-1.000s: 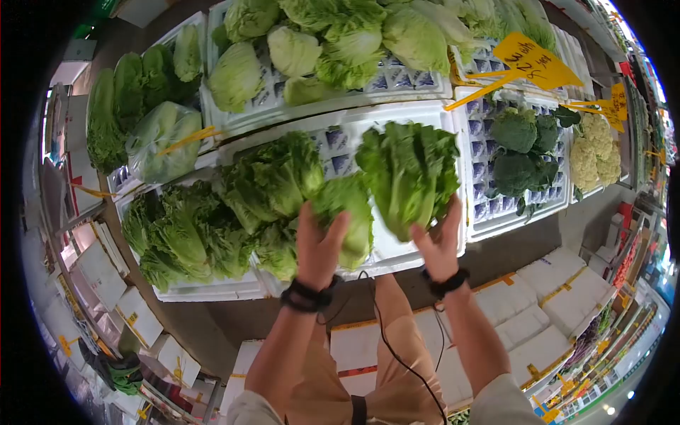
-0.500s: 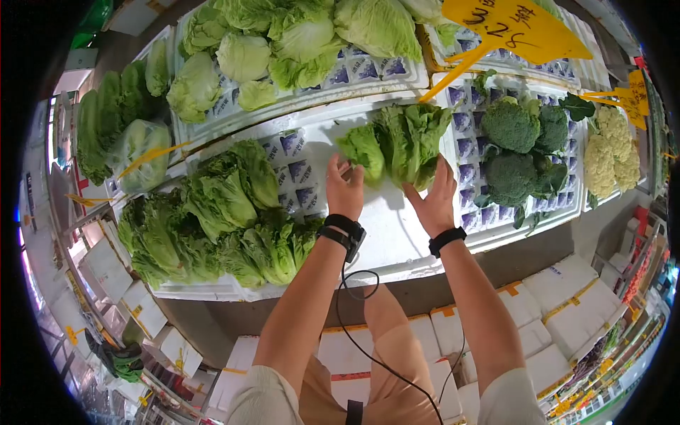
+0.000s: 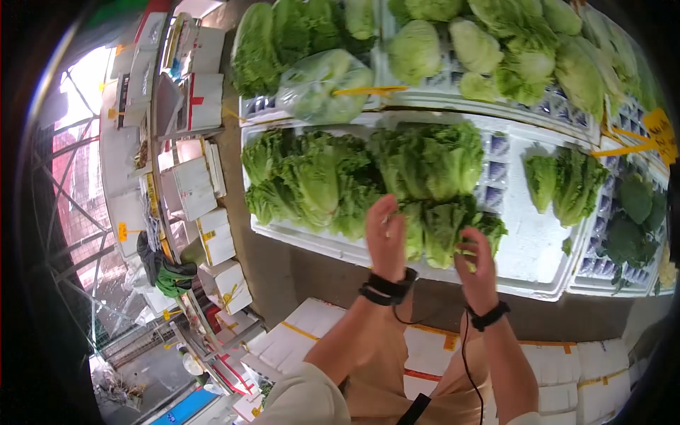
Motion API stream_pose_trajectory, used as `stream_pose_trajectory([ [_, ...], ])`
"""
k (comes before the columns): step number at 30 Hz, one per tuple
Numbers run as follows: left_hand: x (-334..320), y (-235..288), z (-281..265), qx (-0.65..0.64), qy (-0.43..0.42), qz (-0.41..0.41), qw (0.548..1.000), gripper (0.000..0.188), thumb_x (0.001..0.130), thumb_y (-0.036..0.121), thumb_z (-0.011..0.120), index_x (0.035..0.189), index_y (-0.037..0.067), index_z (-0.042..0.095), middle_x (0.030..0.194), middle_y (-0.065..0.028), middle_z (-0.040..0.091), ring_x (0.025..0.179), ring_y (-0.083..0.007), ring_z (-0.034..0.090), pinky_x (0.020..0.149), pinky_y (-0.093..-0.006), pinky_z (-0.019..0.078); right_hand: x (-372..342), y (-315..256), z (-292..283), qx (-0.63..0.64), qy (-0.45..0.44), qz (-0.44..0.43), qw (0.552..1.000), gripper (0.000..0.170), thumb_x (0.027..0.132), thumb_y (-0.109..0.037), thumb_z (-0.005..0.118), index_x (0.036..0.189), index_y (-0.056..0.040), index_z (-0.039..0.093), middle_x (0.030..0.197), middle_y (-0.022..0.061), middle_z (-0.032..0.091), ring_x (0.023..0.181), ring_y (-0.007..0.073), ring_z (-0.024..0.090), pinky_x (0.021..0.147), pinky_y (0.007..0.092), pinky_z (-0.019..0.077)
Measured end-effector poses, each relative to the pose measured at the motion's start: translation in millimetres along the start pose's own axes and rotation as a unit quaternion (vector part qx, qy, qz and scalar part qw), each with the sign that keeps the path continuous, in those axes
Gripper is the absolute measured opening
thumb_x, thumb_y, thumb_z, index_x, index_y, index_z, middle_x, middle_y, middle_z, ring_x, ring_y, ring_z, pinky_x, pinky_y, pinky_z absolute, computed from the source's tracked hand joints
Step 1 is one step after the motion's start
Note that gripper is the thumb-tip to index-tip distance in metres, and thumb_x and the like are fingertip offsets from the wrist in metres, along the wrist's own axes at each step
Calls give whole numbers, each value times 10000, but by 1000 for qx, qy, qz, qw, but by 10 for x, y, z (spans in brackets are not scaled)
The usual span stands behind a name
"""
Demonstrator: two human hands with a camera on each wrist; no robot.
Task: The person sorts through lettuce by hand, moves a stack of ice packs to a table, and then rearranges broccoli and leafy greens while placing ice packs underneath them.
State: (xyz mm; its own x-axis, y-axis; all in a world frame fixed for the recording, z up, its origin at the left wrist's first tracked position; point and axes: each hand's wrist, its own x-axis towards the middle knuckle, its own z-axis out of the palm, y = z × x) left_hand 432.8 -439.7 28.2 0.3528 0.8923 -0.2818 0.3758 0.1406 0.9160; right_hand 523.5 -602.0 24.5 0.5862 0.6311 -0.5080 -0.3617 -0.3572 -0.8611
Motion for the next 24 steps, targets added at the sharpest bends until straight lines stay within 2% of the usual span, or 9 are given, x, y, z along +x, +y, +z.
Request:
stream_pose_trajectory([
  [1,118,-85,-335,-41,48,3,998,357,868,-16,548,1221,16,509,1225,-69,533,1105,-188,519,952,-310,408,49,-63,327,26,-39,19,999,516,835,-63,630,1305,-43,418,1254,111,490,1051,221,562,823,299,493],
  [3,380,-193,-987,-18,109,-13,994,354,866,6,561,1214,22,495,1245,-83,513,1179,-190,473,919,-299,420,175,-88,946,40,-73,31,996,515,842,-112,635,1303,-36,416,1249,128,491,1052,233,565,829,316,496],
  [7,838,-424,-1852,62,138,-80,985,463,865,91,617,1285,10,442,1314,-103,470,1212,-224,448,954,-325,396,459,-151,2042,60,-108,45,991,556,845,-214,640,1309,-27,396,1248,169,478,1091,283,543,863,375,487],
  [9,1016,-634,-2097,107,125,-101,981,538,863,141,644,1324,1,406,1347,-114,446,1223,-244,437,974,-347,382,596,-240,2435,-12,-85,-10,996,602,834,-239,646,1318,-11,371,1262,190,460,1140,320,497,915,417,447],
  [10,1090,-713,-2183,130,90,-106,982,635,855,216,670,1354,-24,359,1346,-144,450,1211,-262,448,986,-358,370,663,-261,2579,-49,-74,-38,995,625,829,-252,649,1323,-3,358,1269,201,451,1164,339,475,941,437,427],
  [14,1276,-1001,-2279,35,47,-175,983,667,843,306,679,1316,-60,382,1240,-185,505,1134,-243,492,967,-332,383,905,-94,3036,-180,23,-79,980,753,786,-297,689,1319,72,307,1262,272,429,1192,408,401,1010,470,322],
  [17,1307,-1132,-2268,31,58,-180,982,677,831,322,688,1304,-63,392,1193,-163,527,1096,-219,499,942,-328,396,1019,-26,3192,-224,55,-7,973,779,770,-313,711,1301,92,310,1212,277,443,1146,420,419,972,455,358],
  [20,1312,-1200,-2300,6,67,-184,981,628,817,321,701,1242,-70,454,1138,-136,536,1039,-201,497,899,-317,407,1085,-54,3251,-208,52,31,976,798,759,-337,733,1294,84,316,1260,287,384,1153,413,437,976,436,368],
  [24,1377,-990,-2382,-17,20,-219,975,545,825,320,696,1156,-69,505,1077,-100,528,980,-168,490,850,-289,408,1099,-125,3271,-192,48,40,980,705,735,-281,757,1174,81,341,1168,274,420,1068,420,447,903,438,407],
])
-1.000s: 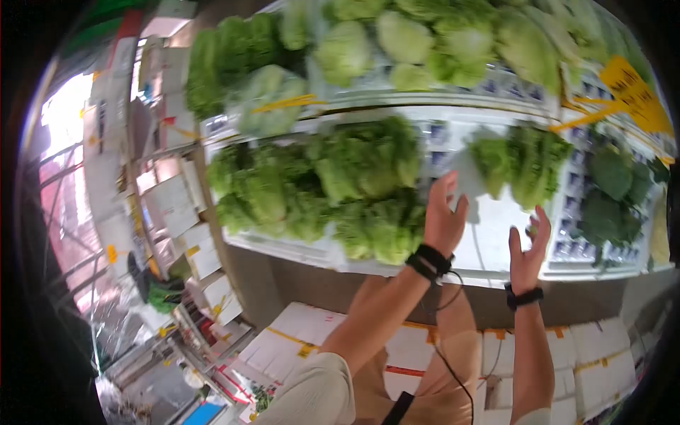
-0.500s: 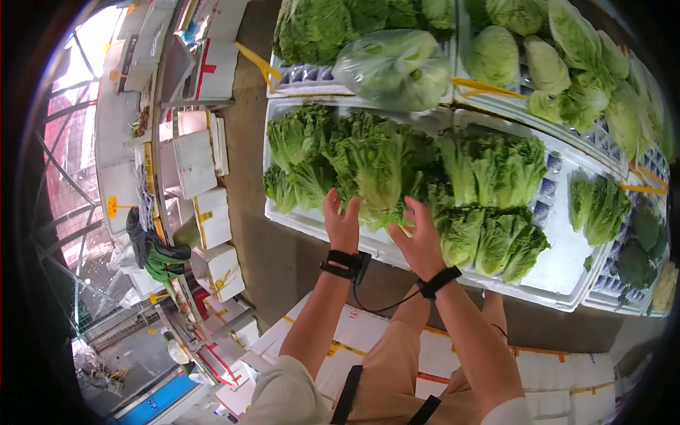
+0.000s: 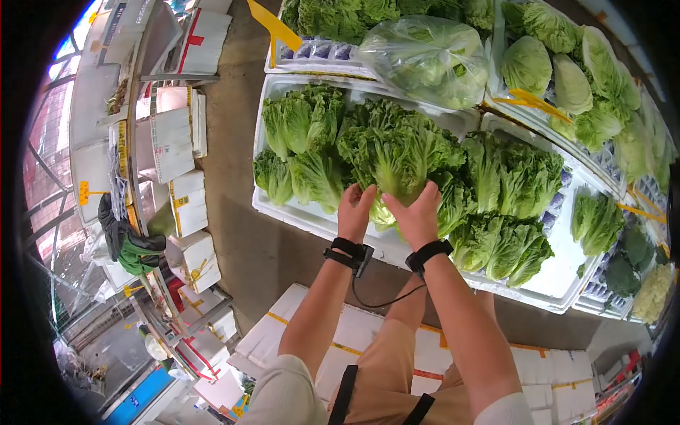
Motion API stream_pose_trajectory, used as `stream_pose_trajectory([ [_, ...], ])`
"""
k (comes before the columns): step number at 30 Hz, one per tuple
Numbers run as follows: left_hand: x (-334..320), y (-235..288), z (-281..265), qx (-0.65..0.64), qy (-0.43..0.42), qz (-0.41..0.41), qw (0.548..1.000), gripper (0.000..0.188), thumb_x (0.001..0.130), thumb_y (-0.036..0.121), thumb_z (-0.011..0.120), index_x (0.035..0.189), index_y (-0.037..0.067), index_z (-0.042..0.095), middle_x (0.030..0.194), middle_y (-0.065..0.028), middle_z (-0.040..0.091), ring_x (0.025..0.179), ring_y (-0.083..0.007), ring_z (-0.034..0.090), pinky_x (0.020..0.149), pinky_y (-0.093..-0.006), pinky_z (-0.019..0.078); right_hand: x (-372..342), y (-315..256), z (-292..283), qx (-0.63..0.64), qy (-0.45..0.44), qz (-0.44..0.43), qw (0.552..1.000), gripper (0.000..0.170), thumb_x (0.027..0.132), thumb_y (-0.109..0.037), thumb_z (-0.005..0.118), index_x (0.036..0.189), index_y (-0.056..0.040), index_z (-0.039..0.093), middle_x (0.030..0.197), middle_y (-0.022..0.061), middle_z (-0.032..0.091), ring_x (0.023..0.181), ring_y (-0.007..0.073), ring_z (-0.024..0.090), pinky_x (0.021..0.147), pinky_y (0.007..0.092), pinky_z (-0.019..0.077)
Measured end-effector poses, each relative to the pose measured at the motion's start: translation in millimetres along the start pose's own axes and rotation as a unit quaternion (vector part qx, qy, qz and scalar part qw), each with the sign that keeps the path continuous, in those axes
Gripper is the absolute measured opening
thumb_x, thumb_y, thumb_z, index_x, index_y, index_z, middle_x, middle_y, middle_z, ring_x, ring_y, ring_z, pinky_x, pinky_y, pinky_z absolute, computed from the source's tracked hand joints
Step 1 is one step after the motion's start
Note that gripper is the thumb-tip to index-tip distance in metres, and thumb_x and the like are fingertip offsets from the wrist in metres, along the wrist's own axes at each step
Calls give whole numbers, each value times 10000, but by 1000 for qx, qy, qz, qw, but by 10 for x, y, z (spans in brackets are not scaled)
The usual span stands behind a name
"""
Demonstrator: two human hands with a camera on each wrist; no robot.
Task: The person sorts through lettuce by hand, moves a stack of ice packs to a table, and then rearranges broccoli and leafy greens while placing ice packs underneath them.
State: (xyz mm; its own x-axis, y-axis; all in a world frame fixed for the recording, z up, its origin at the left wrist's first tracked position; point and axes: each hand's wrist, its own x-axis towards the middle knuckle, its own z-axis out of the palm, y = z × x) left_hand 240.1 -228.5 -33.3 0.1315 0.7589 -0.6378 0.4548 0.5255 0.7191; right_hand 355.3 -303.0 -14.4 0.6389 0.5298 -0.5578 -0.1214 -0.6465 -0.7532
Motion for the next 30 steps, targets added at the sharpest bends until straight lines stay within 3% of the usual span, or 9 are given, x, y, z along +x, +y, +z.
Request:
stream_pose_trajectory([
  [4,87,-257,38,-7,18,28,999,500,847,312,680,1148,-40,490,1029,-55,518,946,-130,484,808,-262,400,-30,80,106,35,10,-3,999,722,733,-246,756,1186,69,291,1185,288,411,1082,421,452,916,437,401],
  [8,-117,136,132,-71,20,-29,997,530,863,274,670,1230,-6,409,1015,-46,512,944,-125,481,797,-254,393,-65,190,65,89,-2,-31,996,746,754,-274,755,1228,38,271,1171,249,448,1060,329,504,903,388,424],
  [10,-224,289,126,-88,22,-45,995,554,878,221,653,1284,9,340,1041,-53,503,954,-129,477,808,-256,396,-163,129,3,150,-13,-27,988,757,756,-231,744,1249,63,252,1163,271,446,1075,368,487,913,414,410],
  [15,-663,237,-129,-131,46,91,986,458,916,122,572,1293,10,336,1169,-76,481,1030,-147,474,887,-274,391,-596,-62,-150,269,-55,-81,958,810,774,-204,730,1325,77,208,1237,287,424,1107,389,502,916,414,430],
  [19,-1330,434,-56,-135,97,213,963,448,913,113,557,1305,35,356,1161,-55,515,1118,-175,466,941,-328,384,-1019,-210,-563,230,-88,-174,953,845,759,-178,737,1355,53,184,1276,276,414,1128,379,505,936,411,428],
  [22,-1743,509,55,-108,-28,221,969,403,898,68,570,1269,10,426,1239,-101,486,1131,-188,486,911,-343,428,-1197,-201,-1139,228,-69,-222,945,888,739,-129,744,1386,17,153,1298,238,406,1156,334,498,952,406,417],
  [25,-2078,407,548,-112,-182,206,955,363,883,24,583,1234,-15,495,1317,-148,457,1144,-201,505,881,-358,471,-1296,195,-1837,312,-62,-177,931,906,746,-104,746,1396,2,125,1310,196,392,1180,281,474,960,406,411],
  [29,-2341,274,1642,-26,-311,167,935,669,810,-4,678,1359,6,297,1280,-137,453,1061,-224,557,830,-366,507,-1406,846,-2888,401,-18,-82,912,883,793,-15,686,1416,-37,60,1311,147,362,1209,225,426,978,376,407],
  [30,-2405,240,1919,-15,-359,87,929,790,760,-24,710,1378,19,221,1258,-137,442,1106,-243,529,876,-368,483,-1420,981,-3139,395,4,-76,916,852,810,34,637,1420,-50,49,1315,142,353,1206,223,429,968,363,418],
])
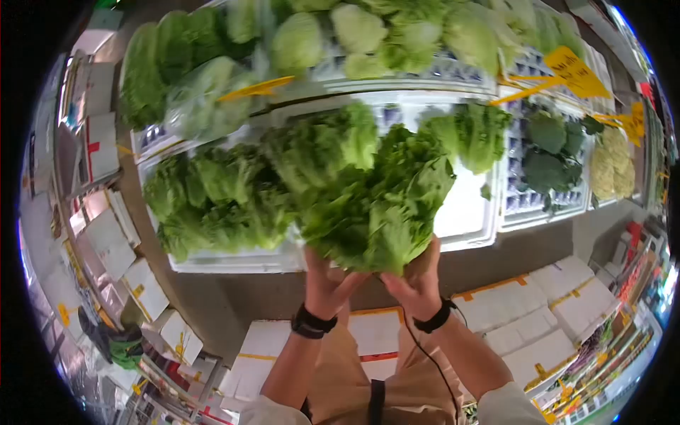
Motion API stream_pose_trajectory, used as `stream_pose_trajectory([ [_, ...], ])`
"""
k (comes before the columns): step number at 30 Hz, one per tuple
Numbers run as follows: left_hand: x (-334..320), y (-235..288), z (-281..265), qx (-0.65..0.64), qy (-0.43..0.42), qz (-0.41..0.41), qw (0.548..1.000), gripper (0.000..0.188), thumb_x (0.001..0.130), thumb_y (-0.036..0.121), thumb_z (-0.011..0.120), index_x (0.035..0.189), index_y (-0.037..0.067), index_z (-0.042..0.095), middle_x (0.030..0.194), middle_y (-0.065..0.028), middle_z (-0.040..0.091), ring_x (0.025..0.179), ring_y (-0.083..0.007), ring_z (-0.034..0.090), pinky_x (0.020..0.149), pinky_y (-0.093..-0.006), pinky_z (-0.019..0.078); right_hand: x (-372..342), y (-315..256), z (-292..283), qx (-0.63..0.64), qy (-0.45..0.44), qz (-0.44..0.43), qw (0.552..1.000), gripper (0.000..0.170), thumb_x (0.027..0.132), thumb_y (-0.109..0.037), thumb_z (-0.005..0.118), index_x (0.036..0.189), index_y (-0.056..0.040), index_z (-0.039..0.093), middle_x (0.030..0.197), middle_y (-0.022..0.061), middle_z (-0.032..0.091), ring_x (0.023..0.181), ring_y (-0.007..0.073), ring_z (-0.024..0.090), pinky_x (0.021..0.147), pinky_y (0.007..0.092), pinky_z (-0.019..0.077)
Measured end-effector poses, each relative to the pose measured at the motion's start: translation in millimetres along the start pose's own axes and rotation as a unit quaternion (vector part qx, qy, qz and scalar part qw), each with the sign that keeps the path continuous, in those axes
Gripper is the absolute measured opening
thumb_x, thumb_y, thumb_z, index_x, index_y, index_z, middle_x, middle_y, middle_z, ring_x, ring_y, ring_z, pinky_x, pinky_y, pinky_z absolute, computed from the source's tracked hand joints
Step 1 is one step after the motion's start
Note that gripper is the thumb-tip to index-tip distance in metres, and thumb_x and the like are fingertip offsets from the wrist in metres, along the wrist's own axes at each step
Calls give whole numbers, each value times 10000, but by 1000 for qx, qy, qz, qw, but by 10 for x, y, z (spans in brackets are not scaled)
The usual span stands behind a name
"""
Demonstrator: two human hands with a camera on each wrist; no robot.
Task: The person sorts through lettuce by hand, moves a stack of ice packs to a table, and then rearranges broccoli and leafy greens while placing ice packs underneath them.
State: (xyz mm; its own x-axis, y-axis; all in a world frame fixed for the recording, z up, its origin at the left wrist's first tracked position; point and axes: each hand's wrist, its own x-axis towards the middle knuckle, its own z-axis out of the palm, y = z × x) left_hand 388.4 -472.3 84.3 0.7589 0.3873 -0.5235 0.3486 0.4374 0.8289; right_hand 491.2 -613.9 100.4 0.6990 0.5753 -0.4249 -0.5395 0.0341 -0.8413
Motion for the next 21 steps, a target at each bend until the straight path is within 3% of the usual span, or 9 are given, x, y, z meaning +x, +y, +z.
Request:
stream_pose_trajectory([
  [1,101,-175,253,29,6,22,999,771,764,-36,702,1375,18,235,1270,-133,436,1117,-237,515,894,-359,469,-26,-77,-254,37,42,27,998,815,813,61,604,1416,-42,67,1311,142,354,1183,224,449,960,356,423],
  [3,275,-696,765,91,17,66,994,734,774,-59,686,1369,17,264,1293,-125,426,1138,-226,488,931,-341,441,-73,-77,-796,-17,82,-5,996,782,814,65,590,1409,-35,94,1302,134,359,1187,217,441,962,352,422],
  [6,489,-1058,1476,164,8,86,983,681,818,21,671,1369,7,271,1281,-139,420,1161,-236,463,966,-347,406,-115,48,-1493,-39,151,-14,988,737,819,50,590,1395,-38,139,1293,127,367,1196,208,427,955,343,424],
  [10,706,-1436,2113,218,66,81,970,591,825,108,634,1324,-21,346,1283,-208,416,1195,-341,416,1038,-398,315,-58,414,-2206,-68,235,18,970,726,832,-28,627,1385,-20,157,1270,127,391,1179,211,434,931,339,434],
  [12,795,-1617,2277,265,58,39,962,598,835,110,615,1343,-24,328,1303,-218,404,1215,-364,397,1044,-413,310,-38,734,-2586,-150,270,81,947,715,822,-97,669,1372,-6,221,1258,163,415,1157,245,460,891,339,448],
  [15,851,-1742,2340,312,44,40,948,643,838,106,580,1390,-20,274,1358,-243,360,1272,-395,333,1066,-443,282,-29,1006,-2956,-420,279,172,846,705,799,-143,702,1357,0,294,1242,201,441,1117,287,497,855,352,464],
  [16,858,-1697,2336,319,35,40,946,656,834,105,579,1397,-16,264,1368,-245,350,1283,-395,320,1072,-445,272,-13,867,-2913,-368,275,163,873,710,776,-156,722,1348,3,333,1227,207,457,1062,305,522,848,386,470],
  [19,828,-1652,2292,361,10,40,932,657,844,132,574,1402,-11,257,1378,-239,343,1298,-385,308,1087,-440,255,-130,767,-2882,-336,273,159,887,721,778,-158,723,1359,-1,325,1212,182,464,1030,285,528,846,387,469],
  [21,751,-1614,2211,378,33,43,924,647,849,150,580,1396,-5,271,1385,-239,337,1301,-387,304,1090,-446,251,-247,835,-2873,-387,307,121,861,663,795,-134,708,1340,-2,355,1190,161,467,1002,267,516,850,366,463],
])
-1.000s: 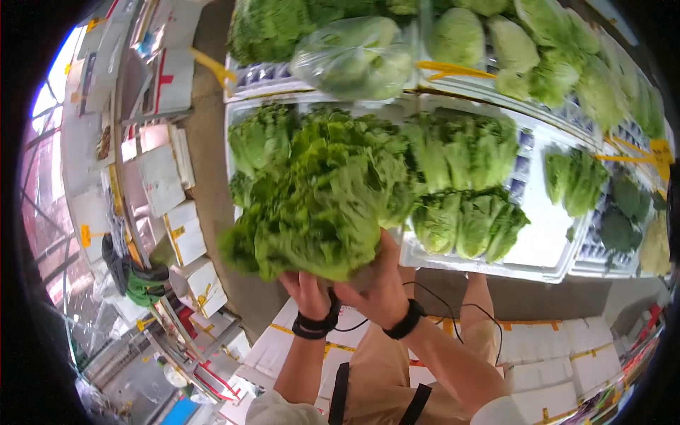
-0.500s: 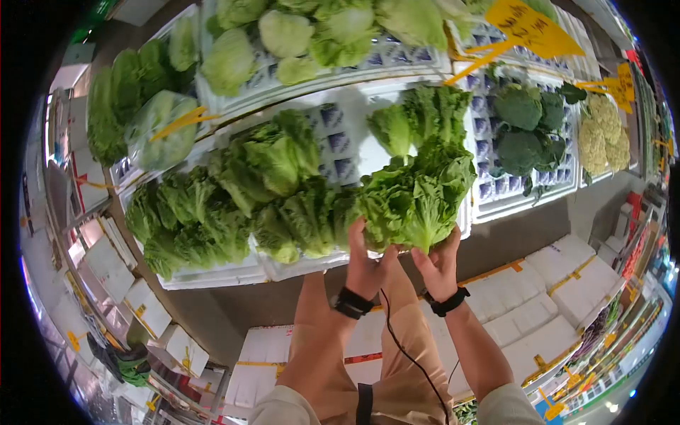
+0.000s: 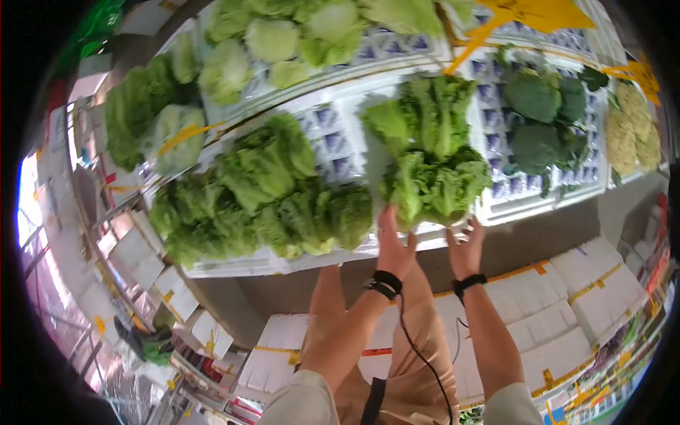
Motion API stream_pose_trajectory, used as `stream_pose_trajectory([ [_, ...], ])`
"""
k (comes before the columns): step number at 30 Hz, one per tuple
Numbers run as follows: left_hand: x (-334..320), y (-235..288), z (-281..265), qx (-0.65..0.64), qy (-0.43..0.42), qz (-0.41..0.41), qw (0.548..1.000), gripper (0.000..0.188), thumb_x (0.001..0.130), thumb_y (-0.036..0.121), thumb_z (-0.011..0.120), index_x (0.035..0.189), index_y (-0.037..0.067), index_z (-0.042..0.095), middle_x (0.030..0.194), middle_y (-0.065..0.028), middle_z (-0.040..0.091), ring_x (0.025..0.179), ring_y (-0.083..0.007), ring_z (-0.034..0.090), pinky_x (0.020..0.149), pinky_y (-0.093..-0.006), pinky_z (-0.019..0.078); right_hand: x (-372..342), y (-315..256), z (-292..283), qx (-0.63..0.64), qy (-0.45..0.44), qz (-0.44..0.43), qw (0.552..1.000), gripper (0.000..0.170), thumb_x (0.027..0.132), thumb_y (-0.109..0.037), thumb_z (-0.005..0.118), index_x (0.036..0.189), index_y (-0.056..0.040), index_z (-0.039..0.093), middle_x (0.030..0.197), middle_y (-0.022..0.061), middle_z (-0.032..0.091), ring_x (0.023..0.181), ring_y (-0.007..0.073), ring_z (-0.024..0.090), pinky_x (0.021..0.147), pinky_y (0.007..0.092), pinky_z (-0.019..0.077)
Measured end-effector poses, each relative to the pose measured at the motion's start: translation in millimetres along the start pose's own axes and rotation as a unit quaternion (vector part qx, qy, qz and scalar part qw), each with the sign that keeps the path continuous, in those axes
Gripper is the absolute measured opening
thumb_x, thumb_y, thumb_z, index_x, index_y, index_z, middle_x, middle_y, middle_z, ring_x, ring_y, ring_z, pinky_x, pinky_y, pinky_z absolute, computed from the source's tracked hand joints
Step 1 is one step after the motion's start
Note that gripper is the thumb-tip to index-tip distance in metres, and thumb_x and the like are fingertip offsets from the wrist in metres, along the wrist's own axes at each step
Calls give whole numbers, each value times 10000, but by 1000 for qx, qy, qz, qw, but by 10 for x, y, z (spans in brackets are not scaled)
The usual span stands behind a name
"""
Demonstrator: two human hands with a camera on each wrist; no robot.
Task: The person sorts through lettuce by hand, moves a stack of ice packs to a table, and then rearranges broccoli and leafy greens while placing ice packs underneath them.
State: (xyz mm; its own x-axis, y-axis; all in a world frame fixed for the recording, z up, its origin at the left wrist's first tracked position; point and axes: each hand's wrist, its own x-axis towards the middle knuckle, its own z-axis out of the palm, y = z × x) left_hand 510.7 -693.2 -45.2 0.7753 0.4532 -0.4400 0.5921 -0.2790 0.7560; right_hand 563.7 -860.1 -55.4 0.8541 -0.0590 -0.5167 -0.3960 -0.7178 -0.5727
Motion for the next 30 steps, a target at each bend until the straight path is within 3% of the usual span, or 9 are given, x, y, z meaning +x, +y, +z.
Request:
stream_pose_trajectory([
  [2,-70,20,-201,17,7,3,1000,633,849,149,573,1395,14,282,1392,-237,332,1302,-383,305,1075,-456,278,-136,-132,-58,-16,26,-34,999,554,809,-97,680,1283,1,409,1152,133,460,967,225,487,774,346,465],
  [7,-275,-102,-1108,-55,74,-36,995,422,824,19,563,1236,57,480,1338,-134,440,1191,-263,473,964,-377,412,-728,-905,245,99,-131,-21,986,402,836,-22,606,1219,-25,481,1073,61,569,804,119,566,705,262,477],
  [13,-532,-937,-2424,-99,263,-103,954,418,818,-15,561,1226,46,489,1284,-108,468,1155,-208,485,937,-353,423,-1359,-1944,1209,94,-371,-72,921,405,835,-142,655,1190,-33,494,1089,98,541,926,176,572,735,294,493],
  [17,-499,-1464,-3095,-8,298,-135,945,512,801,15,626,1278,30,443,1284,-134,455,1168,-262,473,956,-368,411,-1610,-2138,2055,88,-365,-166,912,418,845,-186,656,1195,-34,484,1111,106,530,928,187,584,735,304,501],
  [20,-262,-1798,-3230,107,268,-78,954,677,754,83,714,1331,7,366,1281,-190,442,1185,-335,449,978,-397,395,-1689,-2278,2430,117,-375,-118,912,428,851,-191,656,1206,-27,481,1097,109,531,883,174,591,699,279,498],
  [23,-53,-1954,-3218,90,243,-81,962,805,698,135,772,1344,-14,316,1270,-242,430,1180,-385,430,988,-425,381,-1757,-2280,2524,120,-387,-112,908,432,858,-187,651,1215,-15,478,1067,96,552,856,151,587,679,266,494],
  [26,38,-1906,-3285,52,214,-183,958,808,686,130,772,1336,-17,317,1276,-266,418,1176,-397,424,983,-434,383,-1768,-2183,2448,93,-385,-100,913,428,863,-181,646,1218,-12,475,1065,87,561,860,143,582,684,264,492],
  [27,39,-2019,-3241,106,244,-136,954,781,683,126,771,1317,-21,340,1202,-237,481,1083,-349,498,930,-404,424,-1755,-2134,2421,85,-382,-96,915,427,865,-180,643,1219,-11,474,1067,85,563,861,140,581,685,262,491],
  [30,-119,-2247,-3264,-48,219,-176,959,716,720,62,724,1316,-25,338,1169,-210,517,1046,-326,522,877,-388,448,-1673,-2011,2288,79,-376,-81,920,418,874,-170,633,1231,-22,474,1075,87,568,861,141,580,691,264,492],
])
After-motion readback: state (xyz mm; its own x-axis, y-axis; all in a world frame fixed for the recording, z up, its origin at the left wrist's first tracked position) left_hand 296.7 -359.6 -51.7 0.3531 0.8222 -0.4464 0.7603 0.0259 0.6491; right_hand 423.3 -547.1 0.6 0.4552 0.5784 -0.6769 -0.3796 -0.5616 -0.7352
